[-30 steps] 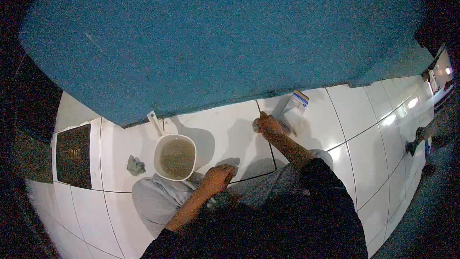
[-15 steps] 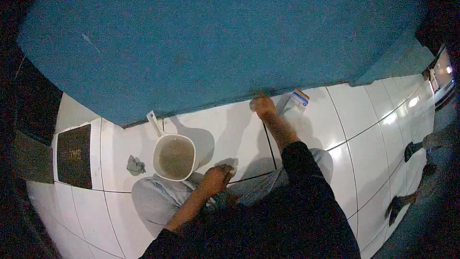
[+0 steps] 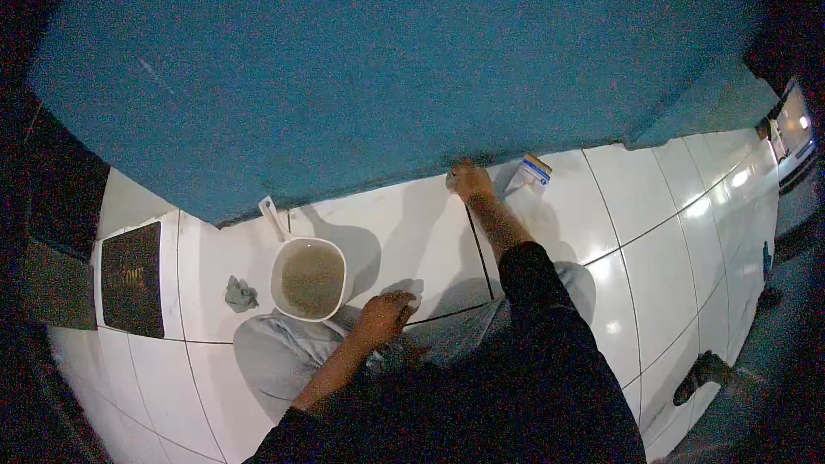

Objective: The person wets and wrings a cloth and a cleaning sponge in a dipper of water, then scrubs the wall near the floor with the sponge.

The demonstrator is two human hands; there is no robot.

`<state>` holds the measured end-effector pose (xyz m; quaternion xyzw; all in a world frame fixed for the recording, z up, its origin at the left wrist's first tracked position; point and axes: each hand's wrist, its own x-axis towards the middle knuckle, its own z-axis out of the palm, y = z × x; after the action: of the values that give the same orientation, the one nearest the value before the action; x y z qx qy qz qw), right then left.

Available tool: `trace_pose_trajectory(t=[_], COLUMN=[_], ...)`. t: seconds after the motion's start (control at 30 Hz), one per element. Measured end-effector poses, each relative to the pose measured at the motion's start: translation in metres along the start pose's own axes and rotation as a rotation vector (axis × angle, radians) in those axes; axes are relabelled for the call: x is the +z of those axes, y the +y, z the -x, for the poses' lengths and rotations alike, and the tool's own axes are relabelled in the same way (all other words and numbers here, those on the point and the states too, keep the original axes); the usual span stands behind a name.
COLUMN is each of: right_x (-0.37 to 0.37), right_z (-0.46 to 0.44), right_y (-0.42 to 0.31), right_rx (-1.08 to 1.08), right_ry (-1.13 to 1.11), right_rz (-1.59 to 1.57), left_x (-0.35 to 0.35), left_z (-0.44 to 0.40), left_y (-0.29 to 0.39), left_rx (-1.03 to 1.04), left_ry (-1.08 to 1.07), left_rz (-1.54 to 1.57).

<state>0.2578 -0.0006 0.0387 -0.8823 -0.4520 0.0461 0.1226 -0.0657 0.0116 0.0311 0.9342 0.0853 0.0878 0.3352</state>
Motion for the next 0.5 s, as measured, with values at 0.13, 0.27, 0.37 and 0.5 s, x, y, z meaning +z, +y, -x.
trace_pose_trajectory(t=[0.13,0.27,0.37,0.5], right_x=[0.004,-0.019,-0.015,-0.008], right_z=[0.021,0.077,0.074,0.036], right_y=[0.012,0.006,0.009,0.005], right_rx=[-0.185,-0.247,-0.215,-0.199], right_ry=[-0.067,-0.186,-0.214,-0.092], right_rz=[0.101,0.042,-0.02,-0.112], left_x=[-0.008,-0.012,-0.011,-0.011], left_z=[-0.001,-0.004,-0.007,-0.003], left_y=[0.001,0.007,0.01,0.009], left_rx=[-0.005,-0.056,-0.021,-0.022], left_ry=[-0.132,-0.172,-0.093,-0.135], left_rz=[-0.037,-0.02,-0.009,-0.057])
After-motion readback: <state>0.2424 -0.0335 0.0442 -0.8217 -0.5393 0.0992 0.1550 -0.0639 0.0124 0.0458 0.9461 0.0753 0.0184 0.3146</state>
